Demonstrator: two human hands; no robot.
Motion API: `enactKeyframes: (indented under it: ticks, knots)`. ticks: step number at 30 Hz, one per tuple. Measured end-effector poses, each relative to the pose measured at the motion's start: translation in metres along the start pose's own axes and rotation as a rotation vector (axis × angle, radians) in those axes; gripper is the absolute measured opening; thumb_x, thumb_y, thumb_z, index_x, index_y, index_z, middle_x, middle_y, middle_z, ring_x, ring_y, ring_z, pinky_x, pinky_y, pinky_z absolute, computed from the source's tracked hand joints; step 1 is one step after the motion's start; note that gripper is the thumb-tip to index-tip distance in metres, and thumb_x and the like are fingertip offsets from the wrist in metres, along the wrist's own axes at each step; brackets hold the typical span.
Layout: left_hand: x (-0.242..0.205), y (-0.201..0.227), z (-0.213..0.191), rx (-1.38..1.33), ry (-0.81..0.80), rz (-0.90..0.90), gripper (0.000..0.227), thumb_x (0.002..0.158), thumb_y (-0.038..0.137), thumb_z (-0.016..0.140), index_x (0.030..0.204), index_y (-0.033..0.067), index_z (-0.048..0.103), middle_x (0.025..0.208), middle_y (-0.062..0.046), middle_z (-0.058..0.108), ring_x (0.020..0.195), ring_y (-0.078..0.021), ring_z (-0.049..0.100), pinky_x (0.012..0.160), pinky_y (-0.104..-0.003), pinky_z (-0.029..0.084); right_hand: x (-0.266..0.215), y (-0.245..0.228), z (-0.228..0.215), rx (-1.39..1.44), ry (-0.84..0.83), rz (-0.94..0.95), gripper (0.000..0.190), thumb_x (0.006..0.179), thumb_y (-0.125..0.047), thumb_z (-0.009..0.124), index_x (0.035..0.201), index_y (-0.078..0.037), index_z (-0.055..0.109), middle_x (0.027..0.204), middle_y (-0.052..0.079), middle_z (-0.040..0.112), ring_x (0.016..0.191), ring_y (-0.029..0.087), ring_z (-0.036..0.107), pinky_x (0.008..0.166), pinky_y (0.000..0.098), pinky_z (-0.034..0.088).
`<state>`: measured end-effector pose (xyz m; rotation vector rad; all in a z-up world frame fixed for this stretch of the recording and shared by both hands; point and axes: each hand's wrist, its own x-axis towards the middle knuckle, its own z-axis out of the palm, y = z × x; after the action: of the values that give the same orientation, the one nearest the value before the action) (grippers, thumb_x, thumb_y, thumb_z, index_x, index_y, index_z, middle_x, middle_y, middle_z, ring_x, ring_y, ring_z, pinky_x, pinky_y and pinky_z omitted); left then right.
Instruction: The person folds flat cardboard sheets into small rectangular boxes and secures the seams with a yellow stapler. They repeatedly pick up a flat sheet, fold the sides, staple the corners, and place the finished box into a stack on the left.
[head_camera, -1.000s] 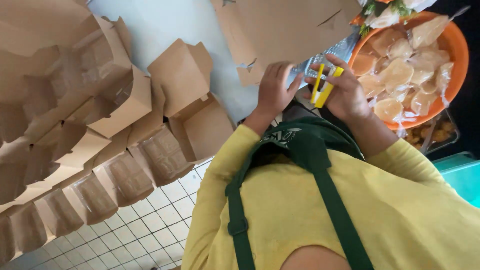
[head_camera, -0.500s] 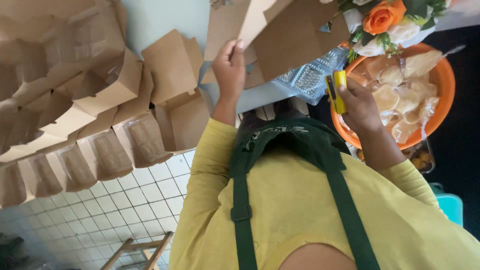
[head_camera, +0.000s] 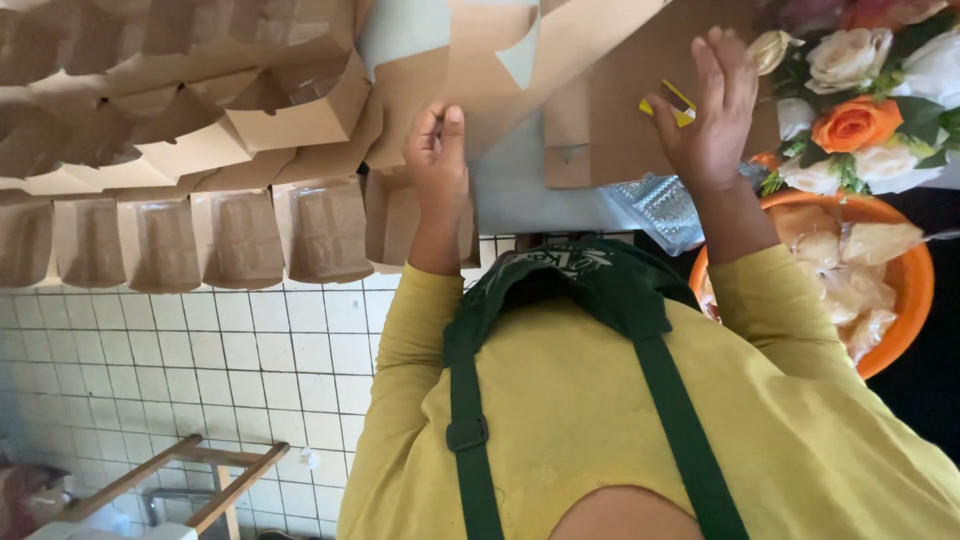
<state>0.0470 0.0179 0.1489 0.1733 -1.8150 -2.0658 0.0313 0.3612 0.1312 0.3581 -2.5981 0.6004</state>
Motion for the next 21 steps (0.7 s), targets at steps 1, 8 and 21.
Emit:
enactKeyframes:
  ticks: [1,8,21]
  knots:
    - [-0.004,-0.001,-0.004,-0.020,-0.047,-0.004,0.013,0.106,0.015,0.067,0.106,0.0015,0.068,0.091,0.006,0.055,0.082,-0.0038,0.045,0.073,-0.022,0.038,0.023,-0.021,-0.020,-0.012,0.060,-0.224,0.069,0.095,-0.025,0.086,0.150,-0.004,0.049,0.152,0.015,0.049,0.144,0.037,0.048,0.119,0.0585,0.037]
    - [-0.013,0.010,-0.011,-0.088,-0.222,0.068,0.018,0.108,0.019,0.064,0.103,0.0019,0.062,0.091,0.006,0.049,0.083,-0.0038,0.042,0.075,-0.022,0.035,0.093,-0.075,-0.007,0.136,-0.552,-0.403,0.065,0.099,-0.024,0.078,0.157,-0.011,0.052,0.127,0.015,0.065,0.112,0.039,0.061,0.090,0.0516,0.050]
    - [0.022,0.065,0.035,0.452,-0.029,0.435,0.018,0.103,0.021,0.062,0.106,0.0039,0.064,0.097,-0.006,0.064,0.088,-0.0259,0.061,0.090,-0.042,0.044,0.097,-0.118,-0.035,0.045,-0.348,-0.608,0.055,0.078,-0.026,0.077,0.128,-0.007,0.064,0.119,0.013,0.060,0.114,0.035,0.057,0.099,0.0480,0.039]
